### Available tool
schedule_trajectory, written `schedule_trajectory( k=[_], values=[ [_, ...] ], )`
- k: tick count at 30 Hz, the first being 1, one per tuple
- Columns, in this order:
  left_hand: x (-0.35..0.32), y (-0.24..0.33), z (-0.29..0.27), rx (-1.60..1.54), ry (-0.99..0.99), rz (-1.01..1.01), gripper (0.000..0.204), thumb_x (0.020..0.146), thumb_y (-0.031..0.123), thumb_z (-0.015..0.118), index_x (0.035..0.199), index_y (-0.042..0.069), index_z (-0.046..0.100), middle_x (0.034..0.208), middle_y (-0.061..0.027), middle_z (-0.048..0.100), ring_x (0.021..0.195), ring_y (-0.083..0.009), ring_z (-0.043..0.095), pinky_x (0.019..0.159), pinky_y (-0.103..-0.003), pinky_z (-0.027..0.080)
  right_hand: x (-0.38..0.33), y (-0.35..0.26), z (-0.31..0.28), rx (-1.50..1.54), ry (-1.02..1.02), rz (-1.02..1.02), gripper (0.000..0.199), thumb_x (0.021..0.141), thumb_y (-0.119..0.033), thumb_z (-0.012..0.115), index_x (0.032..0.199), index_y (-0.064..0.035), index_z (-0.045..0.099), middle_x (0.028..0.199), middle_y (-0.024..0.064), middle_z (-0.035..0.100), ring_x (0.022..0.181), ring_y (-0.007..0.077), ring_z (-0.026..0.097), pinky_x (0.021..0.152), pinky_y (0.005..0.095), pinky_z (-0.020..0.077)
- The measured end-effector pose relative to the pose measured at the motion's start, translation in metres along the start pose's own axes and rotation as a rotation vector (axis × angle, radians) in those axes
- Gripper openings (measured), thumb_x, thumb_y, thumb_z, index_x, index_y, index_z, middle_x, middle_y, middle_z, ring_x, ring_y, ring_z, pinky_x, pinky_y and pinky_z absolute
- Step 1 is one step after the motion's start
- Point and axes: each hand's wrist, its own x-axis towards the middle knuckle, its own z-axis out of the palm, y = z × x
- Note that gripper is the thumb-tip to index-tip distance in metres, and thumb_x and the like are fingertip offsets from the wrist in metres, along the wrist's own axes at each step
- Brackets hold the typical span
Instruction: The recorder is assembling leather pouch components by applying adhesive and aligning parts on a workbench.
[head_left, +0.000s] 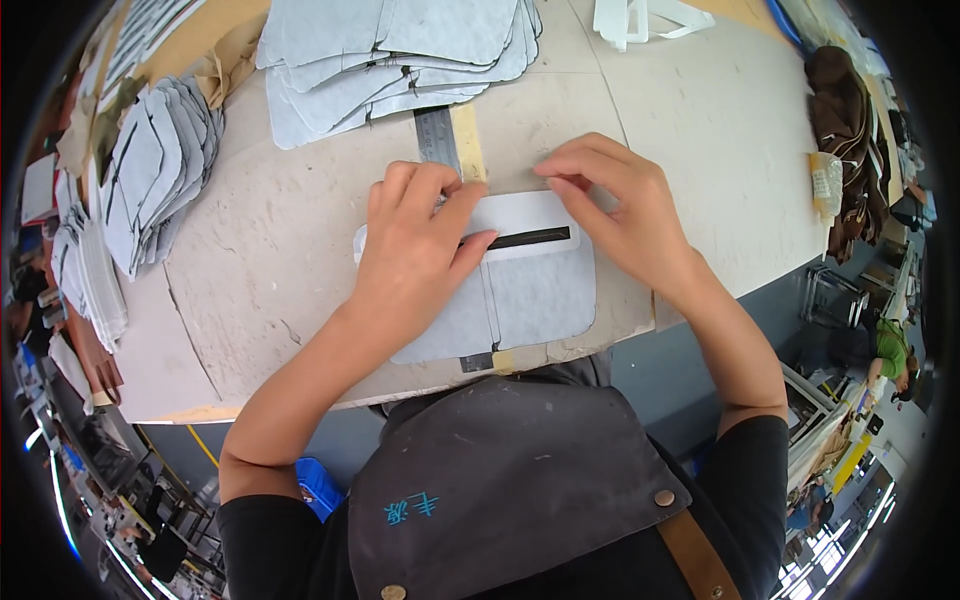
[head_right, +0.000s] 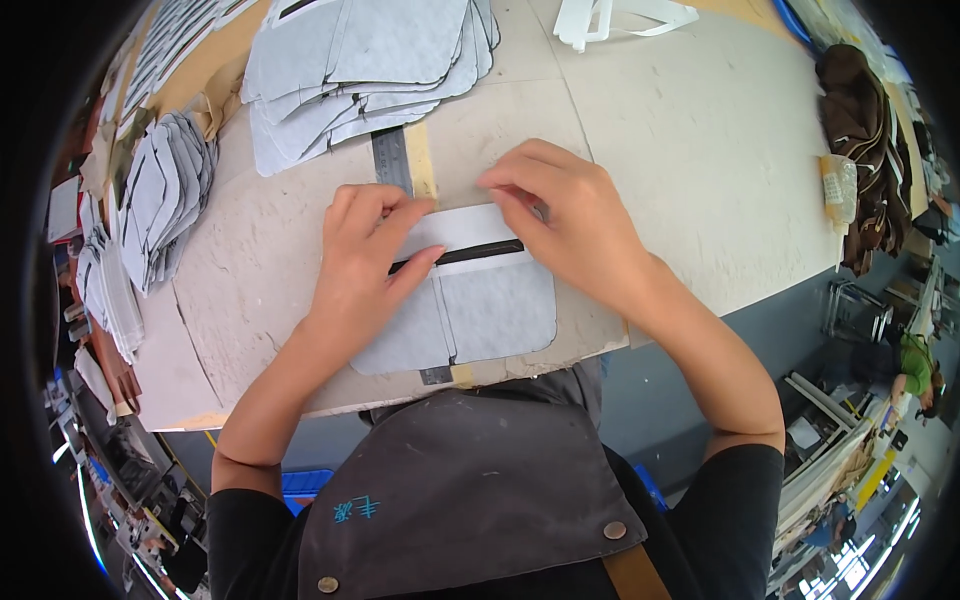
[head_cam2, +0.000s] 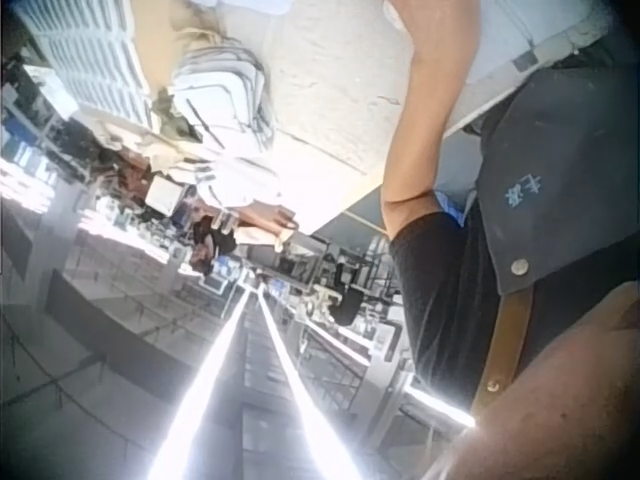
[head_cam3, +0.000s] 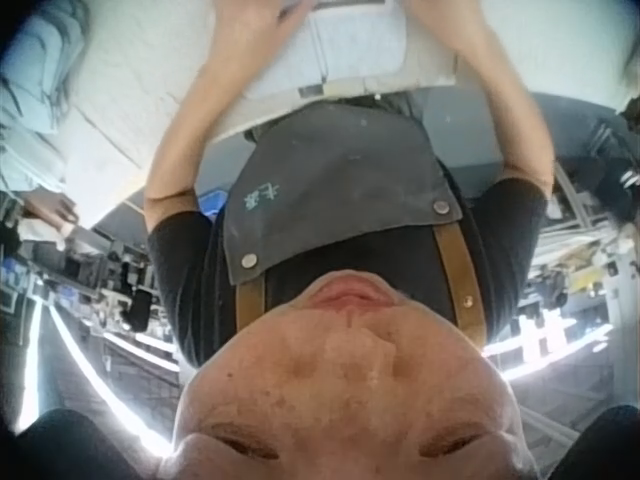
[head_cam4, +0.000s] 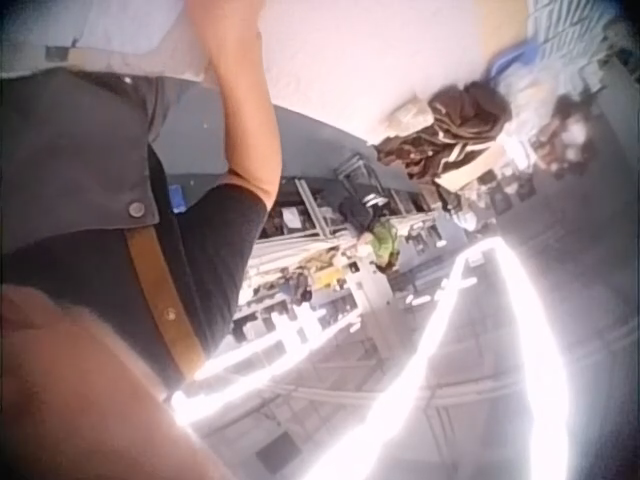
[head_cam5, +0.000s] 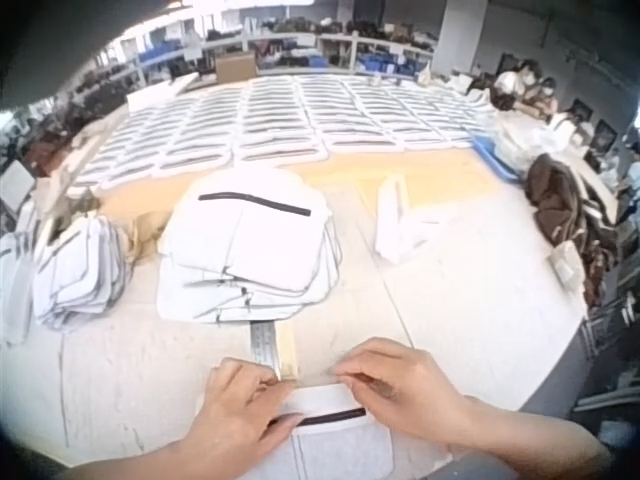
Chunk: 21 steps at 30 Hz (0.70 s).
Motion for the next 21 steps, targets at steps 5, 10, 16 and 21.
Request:
schedule_trajectory(
  k=[5,10,16,21],
  values=[
    [-0.001,0.0,0.003,-0.017,-0.008,-0.007,0.036,0.068,0.008,0.081,0.102,0.005,0.068,0.101,-0.0055,0.056,0.095,-0.0255,0.049,0.079,-0.039,0.039,0.035,0.004,0.005,-0.007,-0.205,-0.029,0.006,0.083,0.0,0.065,0.089,-0.0008,0.068,0.087,0.0087,0.068,0.071,0.0211,0.064,0.063,0.0311,0.0509],
    [-0.001,0.003,0.002,-0.071,0.039,-0.016,0.029,0.068,0.003,0.079,0.095,0.007,0.067,0.097,-0.0037,0.057,0.095,-0.0251,0.05,0.08,-0.038,0.038,0.069,0.005,0.005,0.023,-0.623,0.134,0.011,0.076,-0.004,0.071,0.087,-0.0022,0.07,0.081,0.0096,0.069,0.071,0.0218,0.065,0.063,0.0328,0.0512],
    [0.004,0.008,-0.009,-0.183,0.024,-0.019,0.022,0.071,-0.001,0.078,0.089,0.004,0.065,0.093,-0.0065,0.062,0.09,-0.0248,0.056,0.077,-0.031,0.044,0.084,-0.007,0.008,-0.192,-0.738,0.095,0.012,0.072,0.004,0.067,0.083,-0.0016,0.067,0.071,0.0076,0.064,0.068,0.0187,0.062,0.06,0.0329,0.048],
    [0.027,0.023,-0.043,-0.586,-0.241,-0.28,0.01,0.081,-0.002,0.071,0.088,0.003,0.065,0.087,-0.0034,0.064,0.083,-0.0147,0.056,0.076,-0.028,0.045,0.082,-0.006,0.007,-0.198,-0.724,0.162,0.013,0.072,0.005,0.066,0.083,-0.0014,0.066,0.071,0.0065,0.063,0.067,0.0175,0.06,0.06,0.0318,0.048]
  ],
)
